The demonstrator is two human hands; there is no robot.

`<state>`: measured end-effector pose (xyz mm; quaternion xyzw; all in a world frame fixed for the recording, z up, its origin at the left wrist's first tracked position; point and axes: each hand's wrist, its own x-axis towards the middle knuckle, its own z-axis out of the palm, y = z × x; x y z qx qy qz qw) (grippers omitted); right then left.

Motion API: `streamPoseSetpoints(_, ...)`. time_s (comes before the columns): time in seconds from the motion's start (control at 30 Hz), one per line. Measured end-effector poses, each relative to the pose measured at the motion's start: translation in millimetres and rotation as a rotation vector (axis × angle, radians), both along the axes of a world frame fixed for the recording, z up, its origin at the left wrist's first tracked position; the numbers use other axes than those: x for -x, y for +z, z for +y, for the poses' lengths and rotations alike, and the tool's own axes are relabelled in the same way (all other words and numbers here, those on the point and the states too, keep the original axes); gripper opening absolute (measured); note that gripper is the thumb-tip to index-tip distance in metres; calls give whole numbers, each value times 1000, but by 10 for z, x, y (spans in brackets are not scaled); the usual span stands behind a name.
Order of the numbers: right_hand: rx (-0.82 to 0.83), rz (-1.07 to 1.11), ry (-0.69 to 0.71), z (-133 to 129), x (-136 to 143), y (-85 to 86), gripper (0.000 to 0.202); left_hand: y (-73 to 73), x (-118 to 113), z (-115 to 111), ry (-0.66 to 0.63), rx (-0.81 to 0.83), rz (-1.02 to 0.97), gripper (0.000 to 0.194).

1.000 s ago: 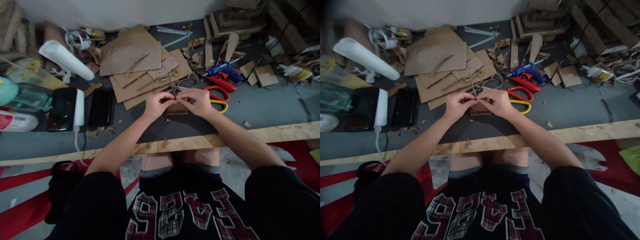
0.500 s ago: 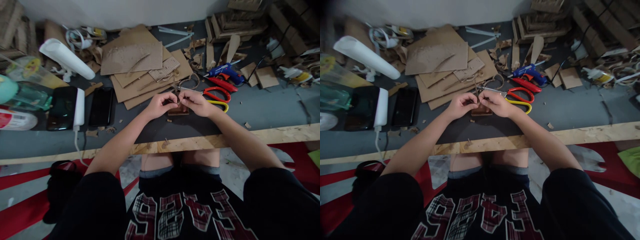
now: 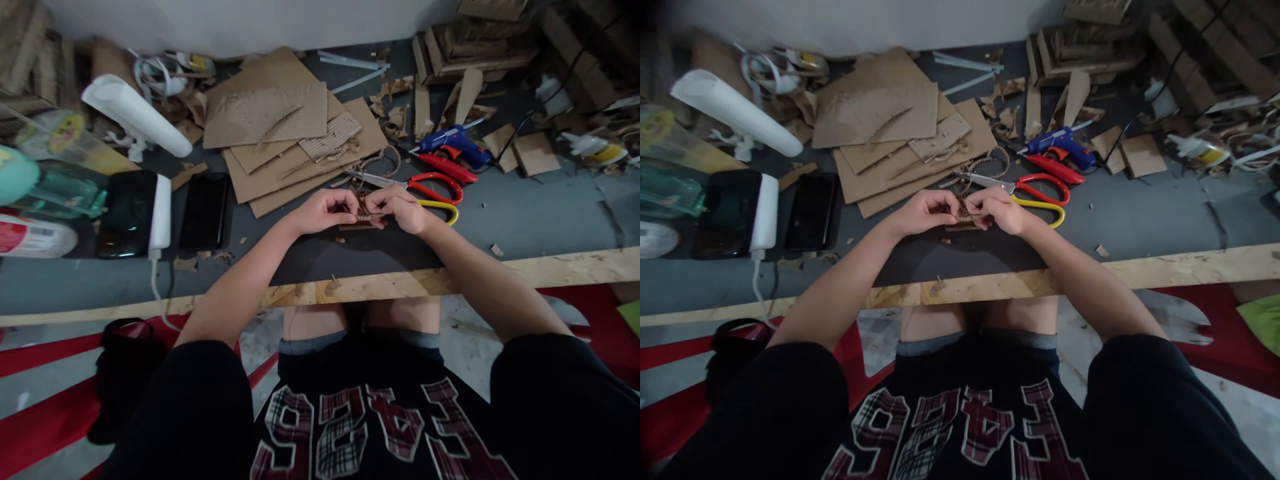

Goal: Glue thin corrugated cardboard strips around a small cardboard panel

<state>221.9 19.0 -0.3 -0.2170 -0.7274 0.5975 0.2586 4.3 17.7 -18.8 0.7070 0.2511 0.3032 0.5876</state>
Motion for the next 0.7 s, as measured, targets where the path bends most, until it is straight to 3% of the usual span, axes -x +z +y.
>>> streamPoseSetpoints(0.1, -23, 53, -64, -2, -7, -19, 39, -1, 17, -2, 15, 21, -10, 43)
streamPoseSetpoints(0.17, -87, 93, -181, -1, -3, -41, 41, -19, 21, -3, 71, 28, -40, 43)
streamPoseSetpoints(0.33, -566, 0, -473, 5, 17, -85, 32, -100, 3, 8, 238, 23, -166, 39)
streamPoseSetpoints(0.4, -663, -34, -529, 1, 22, -88, 25, -109, -7, 7, 263, -8, -169, 38)
streamPoseSetpoints(0.5, -718, -69, -598, -16, 30, -88, 19, -87, -22, -18, 311, -108, -122, 38)
streamPoseSetpoints(0.7, -761, -90, -604, -67, 86, -108, 16, -88, -51, -81, 560, -345, 66, 55)
